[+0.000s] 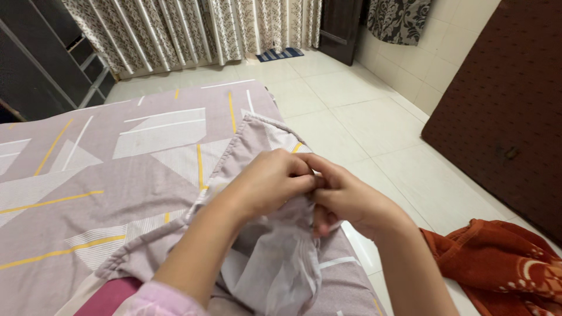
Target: The person inserts a striped pillow into a geometric-patterned pillowcase on a bed. They align the corners, pull the case over the pillow, and smooth the fabric to fit it properly.
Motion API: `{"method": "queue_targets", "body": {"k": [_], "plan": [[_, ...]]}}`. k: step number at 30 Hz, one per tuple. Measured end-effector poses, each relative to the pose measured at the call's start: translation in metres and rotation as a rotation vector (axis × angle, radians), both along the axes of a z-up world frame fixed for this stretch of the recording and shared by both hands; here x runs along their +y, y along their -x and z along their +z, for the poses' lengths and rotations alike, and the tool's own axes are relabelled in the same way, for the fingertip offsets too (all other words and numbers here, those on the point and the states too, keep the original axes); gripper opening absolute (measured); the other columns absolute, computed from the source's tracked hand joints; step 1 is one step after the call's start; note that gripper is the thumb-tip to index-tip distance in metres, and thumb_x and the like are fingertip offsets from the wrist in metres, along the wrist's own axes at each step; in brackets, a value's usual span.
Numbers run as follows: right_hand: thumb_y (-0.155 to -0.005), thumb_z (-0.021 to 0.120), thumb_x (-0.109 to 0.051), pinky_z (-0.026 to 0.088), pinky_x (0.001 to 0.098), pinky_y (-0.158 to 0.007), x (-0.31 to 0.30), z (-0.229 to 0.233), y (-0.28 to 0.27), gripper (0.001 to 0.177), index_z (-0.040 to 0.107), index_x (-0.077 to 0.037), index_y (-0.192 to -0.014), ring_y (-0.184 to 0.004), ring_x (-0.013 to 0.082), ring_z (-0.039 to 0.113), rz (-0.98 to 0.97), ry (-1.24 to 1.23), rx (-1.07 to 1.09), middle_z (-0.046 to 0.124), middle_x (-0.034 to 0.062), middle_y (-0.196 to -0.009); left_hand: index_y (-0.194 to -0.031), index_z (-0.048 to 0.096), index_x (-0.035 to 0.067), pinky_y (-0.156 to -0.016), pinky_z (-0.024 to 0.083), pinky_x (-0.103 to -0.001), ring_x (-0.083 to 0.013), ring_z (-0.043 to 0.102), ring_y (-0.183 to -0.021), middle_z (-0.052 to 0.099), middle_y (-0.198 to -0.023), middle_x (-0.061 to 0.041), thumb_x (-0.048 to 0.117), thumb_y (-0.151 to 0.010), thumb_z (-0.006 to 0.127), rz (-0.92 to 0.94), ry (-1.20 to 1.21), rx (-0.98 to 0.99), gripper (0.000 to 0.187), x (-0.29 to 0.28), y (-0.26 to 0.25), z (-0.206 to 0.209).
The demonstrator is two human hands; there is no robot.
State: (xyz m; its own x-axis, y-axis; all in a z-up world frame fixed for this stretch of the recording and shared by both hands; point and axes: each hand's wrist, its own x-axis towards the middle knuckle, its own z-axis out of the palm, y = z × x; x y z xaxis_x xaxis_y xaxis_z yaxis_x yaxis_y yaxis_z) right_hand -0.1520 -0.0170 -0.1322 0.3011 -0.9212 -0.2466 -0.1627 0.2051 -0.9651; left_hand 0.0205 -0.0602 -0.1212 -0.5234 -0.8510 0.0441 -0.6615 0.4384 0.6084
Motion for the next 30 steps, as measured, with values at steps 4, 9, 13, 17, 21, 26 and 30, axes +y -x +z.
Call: {"method": "queue_targets", "body": {"k": [4,9,13,17,21,26,30], "plan": [[-0.089,0.040,0.010,0.037,0.0209,-0.039,-0.001,-0.009,0.014,0.056,0.067,-0.007,-0.134,-0.041,0.0042,0.042,0.003,0.043,-0.048,0.050,-0.0010,-0.063,-0.121,0.072,0.010,-0.070,0.058,-0.027,-0.0150,0.077,-0.078,0.081,-0.089,-0.007,0.025,-0.085,0.071,0.163,-0.310,0.638,0.039,0.040,-0.071,-0.026],[-0.088,0.036,0.013,0.047,0.0260,-0.040,0.011,-0.018,0.023,0.049,0.068,0.000,-0.123,-0.038,0.0060,0.035,-0.114,-0.053,-0.193,0.042,-0.0036,-0.061,-0.151,0.046,0.020,-0.114,0.047,-0.042,-0.0301,0.055,-0.136,0.053,-0.145,-0.013,0.084,-0.078,0.065,0.387,-0.475,-0.859,0.099,0.109,-0.157,-0.098],[-0.095,0.043,0.009,0.052,0.0250,-0.043,0.023,-0.027,0.005,0.042,0.066,-0.003,-0.128,-0.040,0.0035,0.042,-0.005,-0.028,-0.288,0.052,-0.0019,-0.065,-0.156,0.032,0.012,-0.117,0.037,-0.051,-0.0341,0.030,-0.152,0.026,-0.164,-0.013,0.090,-0.072,0.069,0.648,-0.447,-0.747,0.120,0.140,-0.163,-0.132],[-0.085,0.039,0.015,0.060,0.0280,-0.049,0.027,-0.025,-0.016,0.056,0.063,-0.006,-0.131,-0.041,0.0081,0.055,0.089,-0.102,-0.239,0.062,0.0022,-0.071,-0.157,0.042,0.013,-0.117,0.043,-0.053,-0.0328,0.045,-0.147,0.045,-0.158,-0.016,0.085,-0.069,0.070,0.796,-0.374,-0.691,0.117,0.135,-0.148,-0.139],[-0.081,0.037,0.016,0.061,0.0294,-0.052,0.018,-0.027,-0.033,0.059,0.062,-0.007,-0.129,-0.043,0.0103,0.058,0.197,-0.118,-0.114,0.068,0.0030,-0.077,-0.157,0.035,0.029,-0.117,0.032,-0.060,-0.0338,0.033,-0.148,0.029,-0.166,-0.005,0.067,-0.074,0.070,0.735,-0.286,-0.594,0.098,0.120,-0.155,-0.138],[-0.074,0.036,0.018,0.049,0.0263,-0.043,0.005,-0.035,-0.033,0.055,0.069,0.001,-0.114,-0.042,0.0076,0.044,0.155,0.001,-0.014,0.060,0.0038,-0.070,-0.164,0.021,0.034,-0.116,0.032,-0.063,-0.0286,0.033,-0.151,0.034,-0.162,-0.002,0.070,-0.075,0.064,0.686,-0.107,-0.673,0.105,0.115,-0.167,-0.136],[-0.074,0.037,0.017,0.035,0.0257,-0.038,0.008,-0.039,-0.019,0.040,0.066,0.003,-0.098,-0.043,0.0080,0.037,0.032,0.039,-0.005,0.050,0.0008,-0.063,-0.158,0.021,0.020,-0.103,0.030,-0.071,-0.0403,0.023,-0.147,0.023,-0.165,-0.012,0.085,-0.067,0.071,0.929,-0.203,-0.686,0.123,0.132,-0.176,-0.128]]}}
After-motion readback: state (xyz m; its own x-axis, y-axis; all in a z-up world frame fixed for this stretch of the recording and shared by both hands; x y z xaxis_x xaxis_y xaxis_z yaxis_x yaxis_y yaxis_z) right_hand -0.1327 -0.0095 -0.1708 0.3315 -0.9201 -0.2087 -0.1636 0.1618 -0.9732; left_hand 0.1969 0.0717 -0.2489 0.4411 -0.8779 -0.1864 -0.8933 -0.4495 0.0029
